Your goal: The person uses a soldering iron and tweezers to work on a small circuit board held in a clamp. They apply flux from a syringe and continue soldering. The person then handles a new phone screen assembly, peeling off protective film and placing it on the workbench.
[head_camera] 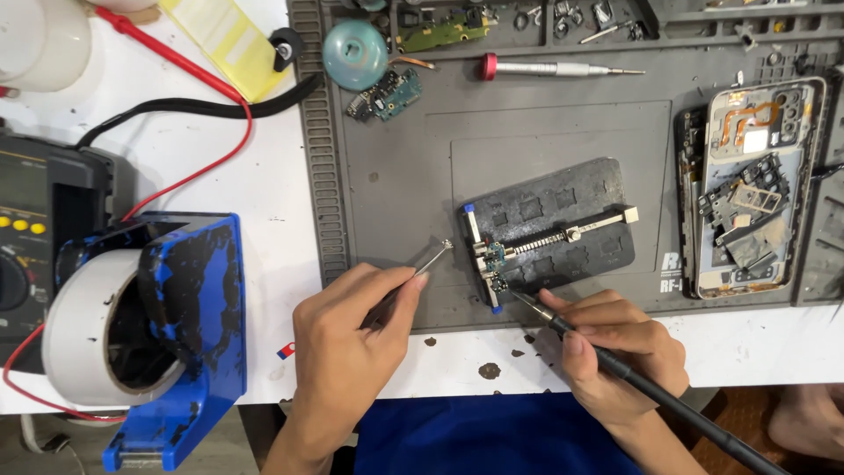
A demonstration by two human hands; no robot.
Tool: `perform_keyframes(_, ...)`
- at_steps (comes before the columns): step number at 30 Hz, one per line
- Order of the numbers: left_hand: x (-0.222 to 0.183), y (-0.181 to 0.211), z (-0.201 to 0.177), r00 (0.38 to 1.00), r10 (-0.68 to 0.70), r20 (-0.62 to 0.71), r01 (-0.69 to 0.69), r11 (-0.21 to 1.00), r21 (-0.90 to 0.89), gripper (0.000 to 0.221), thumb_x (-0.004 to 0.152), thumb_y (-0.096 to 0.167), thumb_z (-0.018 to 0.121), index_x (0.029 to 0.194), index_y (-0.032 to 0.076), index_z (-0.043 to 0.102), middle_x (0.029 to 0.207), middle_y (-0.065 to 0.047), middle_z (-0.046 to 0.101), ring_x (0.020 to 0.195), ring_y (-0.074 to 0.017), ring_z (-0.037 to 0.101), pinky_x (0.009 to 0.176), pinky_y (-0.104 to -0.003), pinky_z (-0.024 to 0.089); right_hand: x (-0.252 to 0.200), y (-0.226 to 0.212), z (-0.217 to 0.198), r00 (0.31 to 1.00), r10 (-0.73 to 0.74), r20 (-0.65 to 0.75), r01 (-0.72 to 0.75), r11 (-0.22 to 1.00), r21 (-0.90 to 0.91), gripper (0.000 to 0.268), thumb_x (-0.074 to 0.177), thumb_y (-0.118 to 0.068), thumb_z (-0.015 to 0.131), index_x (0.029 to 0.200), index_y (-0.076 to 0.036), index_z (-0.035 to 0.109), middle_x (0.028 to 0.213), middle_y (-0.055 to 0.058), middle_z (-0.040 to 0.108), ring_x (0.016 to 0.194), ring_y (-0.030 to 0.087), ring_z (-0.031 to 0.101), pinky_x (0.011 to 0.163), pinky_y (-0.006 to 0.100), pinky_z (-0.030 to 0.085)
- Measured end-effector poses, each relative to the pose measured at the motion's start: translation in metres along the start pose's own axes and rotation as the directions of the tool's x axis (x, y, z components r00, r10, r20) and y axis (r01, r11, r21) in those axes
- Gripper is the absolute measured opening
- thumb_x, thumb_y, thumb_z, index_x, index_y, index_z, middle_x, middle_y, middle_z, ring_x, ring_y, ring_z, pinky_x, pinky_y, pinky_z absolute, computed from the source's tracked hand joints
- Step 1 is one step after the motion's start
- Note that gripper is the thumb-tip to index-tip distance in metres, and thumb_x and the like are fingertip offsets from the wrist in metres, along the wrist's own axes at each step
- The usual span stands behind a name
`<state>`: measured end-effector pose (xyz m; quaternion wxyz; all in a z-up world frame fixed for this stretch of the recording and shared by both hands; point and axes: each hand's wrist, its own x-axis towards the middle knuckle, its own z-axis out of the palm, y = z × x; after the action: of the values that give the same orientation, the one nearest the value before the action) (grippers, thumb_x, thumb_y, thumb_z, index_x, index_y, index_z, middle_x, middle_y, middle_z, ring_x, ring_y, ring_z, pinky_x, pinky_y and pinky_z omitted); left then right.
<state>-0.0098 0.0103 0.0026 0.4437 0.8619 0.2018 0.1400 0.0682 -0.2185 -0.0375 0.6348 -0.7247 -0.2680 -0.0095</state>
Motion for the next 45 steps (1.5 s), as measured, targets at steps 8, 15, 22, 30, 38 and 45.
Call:
perform_keyframes(8,0.001,-0.002,-0.001,0.998,-0.06,0.012,0.061,0.997,-0.052,0.005,0.089,0.008,0.079,0.093,0.006,0.08,0.082,-0.002,0.065,0.053,-0.0093,0.05,0.051,-0.022,0.044,-0.002,0.002,-0.002,0.998,0.03,0.053,-0.033,0.998,0.057,0.013,0.095,-0.01,0.063,0.091,-0.002,0.053,0.079,0.02,0.063,0.07,0.029,0.067,0.085,0.053,0.076)
perform_keyframes(15,-0.004,-0.003,0.001,1.0,-0.012,-0.028,0.012,1.0,-0.009,0.01,0.091,0.005,0.077,0.101,0.006,0.079,0.08,-0.001,0.063,0.055,-0.01,0.047,0.049,-0.024,0.04,-0.006,0.01,0.001,0.998,0.034,-0.062,-0.029,0.996,0.085,0.023,0.098,-0.017,0.061,0.09,-0.005,0.043,0.076,0.018,0.057,0.068,0.028,0.063,0.076,0.05,0.075)
perform_keyframes(22,-0.011,0.004,0.004,0.995,0.046,-0.089,-0.026,0.975,0.219,0.003,0.094,0.012,0.076,0.096,0.011,0.077,0.083,0.003,0.066,0.054,-0.0117,0.054,0.051,-0.028,0.043,-0.006,0.009,-0.003,0.997,-0.031,-0.071,0.032,0.999,0.015,0.023,0.099,-0.017,0.06,0.091,-0.002,0.045,0.078,0.023,0.06,0.072,0.032,0.067,0.077,0.05,0.073)
perform_keyframes(30,-0.013,0.02,-0.022,0.967,0.089,-0.238,-0.022,0.962,0.271,0.006,0.091,0.007,0.08,0.093,0.011,0.076,0.075,0.001,0.07,0.06,-0.011,0.06,0.058,-0.026,0.048,-0.009,0.008,-0.007,0.985,-0.109,-0.136,0.109,0.994,-0.003,0.021,0.099,-0.015,0.063,0.095,-0.001,0.047,0.08,0.021,0.06,0.078,0.031,0.068,0.081,0.044,0.071)
perform_keyframes(38,0.001,0.03,-0.012,0.828,0.413,-0.38,-0.33,0.906,0.266,0.008,0.087,-0.001,0.083,0.088,0.0,0.075,0.079,-0.006,0.075,0.062,-0.0135,0.066,0.056,-0.022,0.053,-0.014,0.004,-0.015,0.981,-0.154,-0.121,0.148,0.987,-0.06,0.027,0.102,-0.029,0.06,0.107,-0.004,0.053,0.092,0.018,0.057,0.088,0.03,0.07,0.082,0.039,0.07)
perform_keyframes(45,0.017,0.022,-0.013,0.871,0.403,-0.282,-0.259,0.862,0.436,0.007,0.092,0.012,0.08,0.092,0.014,0.074,0.088,0.001,0.071,0.077,-0.0205,0.068,0.064,-0.034,0.049,-0.011,0.006,-0.067,0.975,-0.035,-0.219,0.031,0.999,-0.022,0.021,0.102,-0.018,0.062,0.108,0.001,0.056,0.097,0.02,0.054,0.086,0.022,0.065,0.084,0.042,0.074)
